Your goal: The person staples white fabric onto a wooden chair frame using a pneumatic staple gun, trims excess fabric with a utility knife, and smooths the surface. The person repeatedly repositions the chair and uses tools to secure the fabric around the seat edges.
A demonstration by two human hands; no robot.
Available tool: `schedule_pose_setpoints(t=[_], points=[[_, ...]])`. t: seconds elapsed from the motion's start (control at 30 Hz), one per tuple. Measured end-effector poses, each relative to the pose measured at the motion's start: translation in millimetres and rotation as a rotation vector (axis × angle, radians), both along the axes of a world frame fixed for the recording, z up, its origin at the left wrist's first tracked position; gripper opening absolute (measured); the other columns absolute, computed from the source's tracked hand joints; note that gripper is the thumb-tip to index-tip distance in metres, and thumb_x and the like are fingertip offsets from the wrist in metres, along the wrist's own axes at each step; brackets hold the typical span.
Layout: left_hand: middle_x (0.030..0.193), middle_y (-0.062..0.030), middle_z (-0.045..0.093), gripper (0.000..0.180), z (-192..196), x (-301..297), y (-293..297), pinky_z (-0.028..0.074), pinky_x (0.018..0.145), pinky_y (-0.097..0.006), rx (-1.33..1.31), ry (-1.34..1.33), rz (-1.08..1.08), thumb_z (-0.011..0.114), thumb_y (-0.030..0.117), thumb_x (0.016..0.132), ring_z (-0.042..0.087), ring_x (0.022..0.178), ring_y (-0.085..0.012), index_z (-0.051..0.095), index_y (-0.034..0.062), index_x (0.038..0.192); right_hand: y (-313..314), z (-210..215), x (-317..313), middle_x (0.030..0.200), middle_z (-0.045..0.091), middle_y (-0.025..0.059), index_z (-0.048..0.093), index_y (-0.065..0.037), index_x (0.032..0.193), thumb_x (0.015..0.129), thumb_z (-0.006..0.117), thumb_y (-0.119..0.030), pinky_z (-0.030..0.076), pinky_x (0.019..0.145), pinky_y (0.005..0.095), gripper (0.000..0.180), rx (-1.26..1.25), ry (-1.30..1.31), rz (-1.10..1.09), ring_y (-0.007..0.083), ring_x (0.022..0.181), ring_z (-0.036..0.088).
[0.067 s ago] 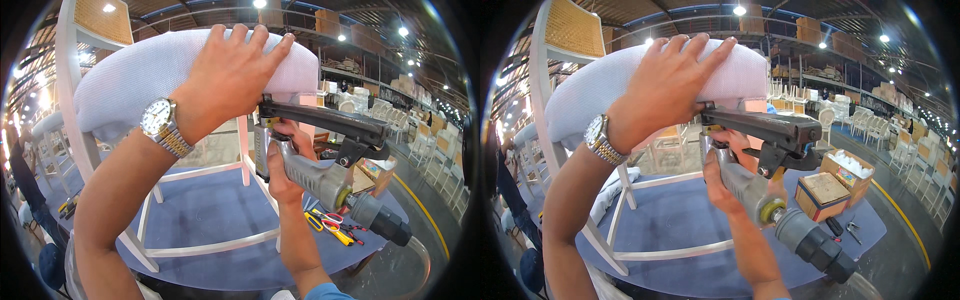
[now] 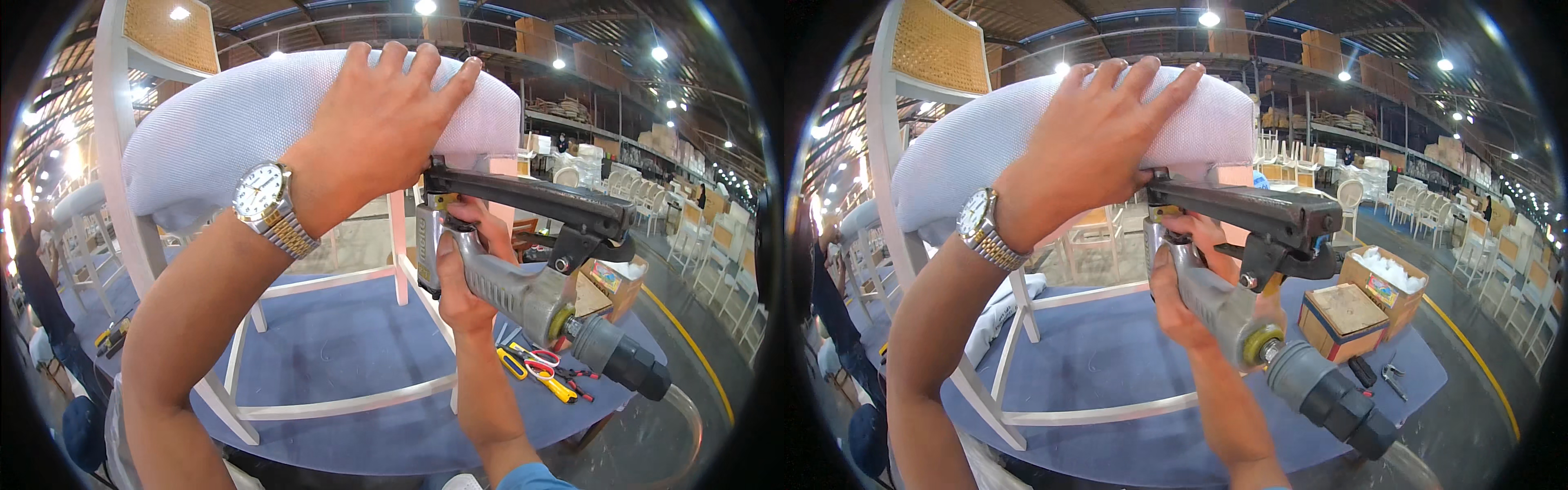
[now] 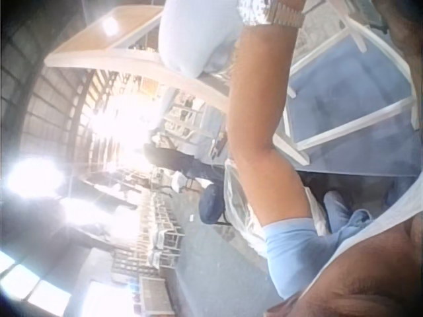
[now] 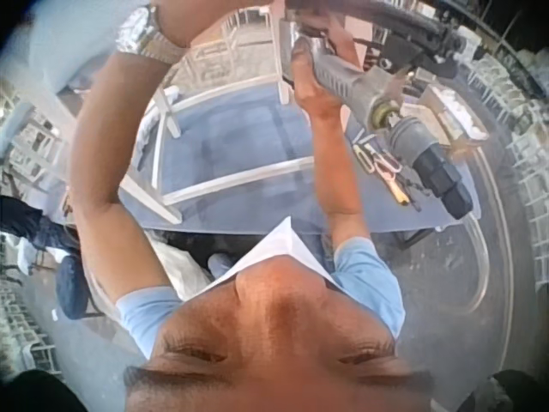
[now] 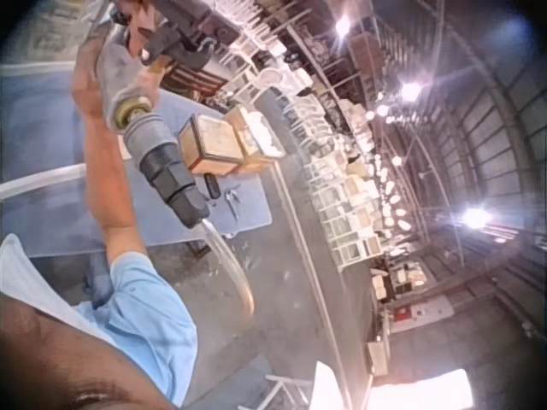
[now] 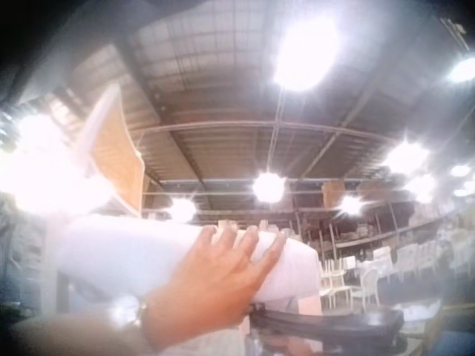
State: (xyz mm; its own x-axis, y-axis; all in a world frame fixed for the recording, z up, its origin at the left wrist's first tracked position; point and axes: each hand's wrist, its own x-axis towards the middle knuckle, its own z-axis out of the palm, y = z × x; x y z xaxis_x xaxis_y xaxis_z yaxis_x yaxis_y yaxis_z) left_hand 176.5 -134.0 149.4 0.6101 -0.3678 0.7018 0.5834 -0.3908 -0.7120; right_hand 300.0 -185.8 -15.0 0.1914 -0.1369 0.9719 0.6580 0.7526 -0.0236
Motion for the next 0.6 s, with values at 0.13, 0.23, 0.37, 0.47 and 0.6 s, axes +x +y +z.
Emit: schedule_pose_setpoints(t=[0.13, 0.23, 0.37, 0.47, 0.6], points=[[0.135, -0.0185, 0.057, 0.103, 0, 0, 1, 0.047, 0.095, -0.048, 0.013, -0.013, 0.022, 0.089, 0.020, 0.067, 0.059, 0.117, -0.0363, 0.039, 0.0142, 0.157, 3, 1, -4, 0.135, 0.062, 0.0245, 0.062, 0.005, 0.122, 0.089, 0.060, 0.001, 0.043, 0.109, 0.0400, 0.034, 0.002, 0.026, 0.024, 0.0290, 0.124, 0.061], [0.136, -0.0208, 0.056, 0.099, 5, 1, 1, 0.047, 0.097, -0.050, 0.026, -0.031, 0.014, 0.085, 0.014, 0.071, 0.059, 0.118, -0.0372, 0.037, 0.0140, 0.158, 4, 10, -3, 0.134, 0.062, 0.0242, 0.063, 0.005, 0.121, 0.089, 0.060, 0.002, 0.043, 0.109, 0.0402, 0.033, 0.003, 0.026, 0.015, 0.0293, 0.124, 0.061], [0.139, -0.0231, 0.055, 0.090, 1, 5, -1, 0.046, 0.100, -0.051, 0.014, -0.035, 0.059, 0.076, 0.008, 0.079, 0.058, 0.121, -0.0382, 0.036, 0.0151, 0.159, 9, 7, -1, 0.133, 0.062, 0.0236, 0.063, 0.004, 0.119, 0.088, 0.061, 0.004, 0.044, 0.108, 0.0396, 0.031, 0.007, 0.044, 0.040, 0.0294, 0.123, 0.061], [0.143, -0.0240, 0.054, 0.086, 0, 5, -3, 0.045, 0.102, -0.051, -0.002, -0.025, 0.073, 0.071, 0.007, 0.083, 0.056, 0.125, -0.0395, 0.034, 0.0160, 0.160, 0, 10, 10, 0.131, 0.063, 0.0226, 0.063, 0.004, 0.118, 0.088, 0.062, 0.004, 0.044, 0.107, 0.0390, 0.030, -0.080, -0.104, -0.067, 0.0289, 0.122, 0.061], [0.151, -0.0248, 0.048, 0.084, -1, -4, -8, 0.040, 0.109, -0.052, 0.015, 0.018, 0.095, 0.069, 0.009, 0.086, 0.050, 0.135, -0.0414, 0.033, 0.0174, 0.161, 4, 8, 10, 0.128, 0.063, 0.0206, 0.063, 0.003, 0.118, 0.087, 0.064, 0.002, 0.046, 0.104, 0.0376, 0.030, -0.192, -0.030, 0.234, 0.0263, 0.117, 0.061]])
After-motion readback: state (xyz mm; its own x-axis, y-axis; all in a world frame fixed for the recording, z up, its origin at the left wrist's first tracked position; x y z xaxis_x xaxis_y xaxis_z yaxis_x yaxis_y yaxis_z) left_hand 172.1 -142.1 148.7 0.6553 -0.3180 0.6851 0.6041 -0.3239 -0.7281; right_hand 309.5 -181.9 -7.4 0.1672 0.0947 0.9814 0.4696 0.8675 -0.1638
